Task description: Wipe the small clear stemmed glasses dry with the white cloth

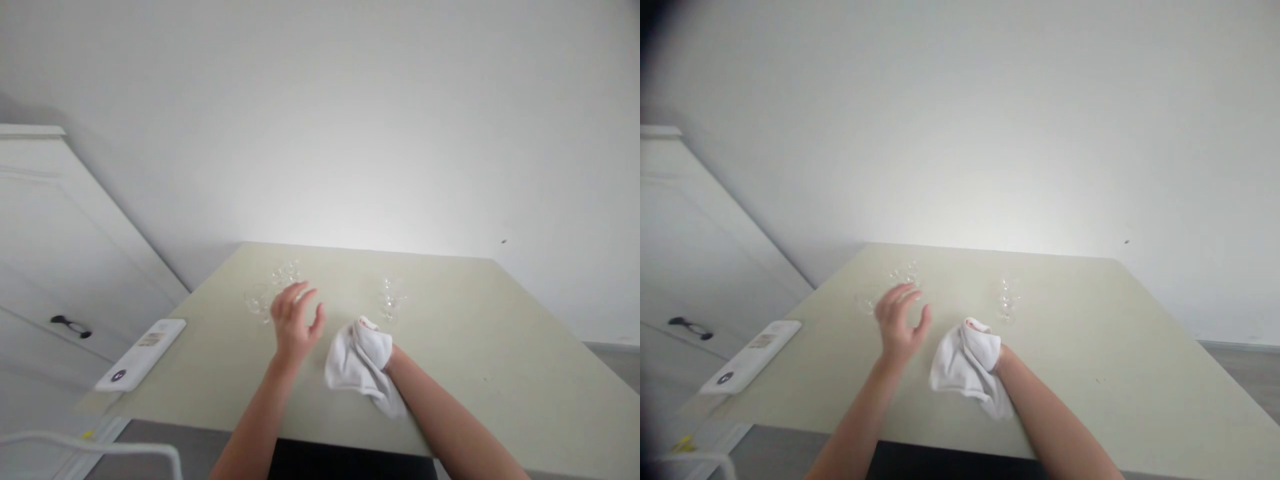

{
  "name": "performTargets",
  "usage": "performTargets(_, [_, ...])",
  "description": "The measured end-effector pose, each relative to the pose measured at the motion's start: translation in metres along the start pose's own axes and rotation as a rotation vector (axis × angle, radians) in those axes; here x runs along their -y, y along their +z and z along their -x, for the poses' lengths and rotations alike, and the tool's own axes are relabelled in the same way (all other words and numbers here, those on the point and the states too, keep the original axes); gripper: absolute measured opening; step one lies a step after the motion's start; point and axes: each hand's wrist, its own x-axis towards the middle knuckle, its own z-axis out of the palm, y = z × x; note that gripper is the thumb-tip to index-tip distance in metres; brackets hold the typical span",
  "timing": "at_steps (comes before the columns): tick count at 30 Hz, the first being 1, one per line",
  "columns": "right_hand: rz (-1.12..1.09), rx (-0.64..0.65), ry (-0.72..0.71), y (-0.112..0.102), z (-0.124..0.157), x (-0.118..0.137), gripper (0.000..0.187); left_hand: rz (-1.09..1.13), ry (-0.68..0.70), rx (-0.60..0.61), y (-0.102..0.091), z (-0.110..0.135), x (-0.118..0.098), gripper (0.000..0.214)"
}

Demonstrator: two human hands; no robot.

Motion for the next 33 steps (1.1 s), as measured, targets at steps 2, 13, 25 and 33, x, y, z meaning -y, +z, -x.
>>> performTargets(2, [-0.073,-0.017,0.04,-0.001,-0.008,0.001,0.059,-0.03,-0.154,-0.325,-0.015,0.0,0.021,0.058])
performTargets(13, [-0.316,-0.128,0.159,-0.005,-0.02,0.004,0.054,0.219,-0.738,-0.225,0.009,0.04,0.073,0.094])
performTargets(25, [-0.287,-0.108,0.102,-0.002,-0.016,0.007,0.056,0.145,-0.367,0.153,0.015,0.026,0.051,0.044])
performTargets(33, [-0.04,-0.148,-0.084,0.006,-0.01,0.011,0.047,-0.131,0.183,0.742,0.066,0.003,-0.018,0.028])
